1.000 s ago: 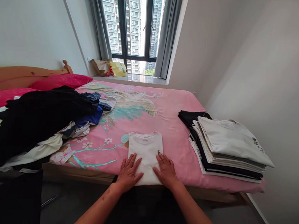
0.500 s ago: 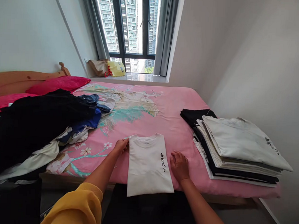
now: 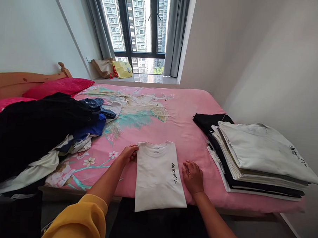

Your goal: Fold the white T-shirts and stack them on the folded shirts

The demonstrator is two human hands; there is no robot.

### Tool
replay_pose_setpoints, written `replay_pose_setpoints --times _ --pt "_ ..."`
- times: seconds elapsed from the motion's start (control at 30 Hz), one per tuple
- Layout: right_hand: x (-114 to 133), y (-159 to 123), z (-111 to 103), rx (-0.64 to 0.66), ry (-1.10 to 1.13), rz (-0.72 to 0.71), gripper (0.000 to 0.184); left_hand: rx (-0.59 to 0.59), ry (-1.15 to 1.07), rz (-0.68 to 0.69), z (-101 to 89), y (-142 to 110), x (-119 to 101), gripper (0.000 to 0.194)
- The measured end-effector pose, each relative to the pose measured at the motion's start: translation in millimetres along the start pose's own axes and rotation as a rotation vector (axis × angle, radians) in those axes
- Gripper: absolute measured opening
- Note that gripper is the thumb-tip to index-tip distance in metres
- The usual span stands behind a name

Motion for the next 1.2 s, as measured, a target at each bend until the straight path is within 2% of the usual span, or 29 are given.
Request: replay_pose_setpoints --times 0.27,0.53,0.7,0.77,0.83,0.97,1.03,1.13,1.2 --pt "1 0 -1 0.015 0.023 0.039 0.024 -0.122 0.026 0.044 8.0 7 2 0.039" --pt "1 0 -2 0.015 0.035 0.048 0.024 -0.029 0.053 0.094 3.1 10 -4 0.053" --pt "-1 0 -1 0.011 0.034 0.050 0.024 0.006 0.200 0.105 -1.1 16 -14 0.036" --pt "-1 0 -1 0.010 0.031 0.053 0.024 -0.032 0.281 0.114 -1.2 19 -17 0.030" --pt "0 0 -1 0.010 0.031 0.054 0.024 -0.118 0.363 0.143 0.0 21 -19 0.031" --pt "1 0 -1 0.014 0.039 0.061 0.024 -0.363 0.494 0.337 8.6 5 -17 0.035" --pt "-1 0 -1 0.018 0.049 0.070 0.025 -0.405 0.536 0.459 15.0 -13 -10 0.030" --pt "-4 2 -2 0.025 0.089 0.105 0.028 -0.289 0.643 0.663 22.6 -44 8 0.022" --pt "1 6 -5 0.003 0.153 0.181 0.030 -0.187 0.767 0.814 24.5 -60 21 0.025"
Point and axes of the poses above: each hand's wrist, its own y-axis towards the middle knuckle, its own z-axis out of the palm, x = y × z, the point moved 2 cm from there along y, towards the middle knuckle, and after that the axes turned 4 degrees about z, right-handed, at the moved point
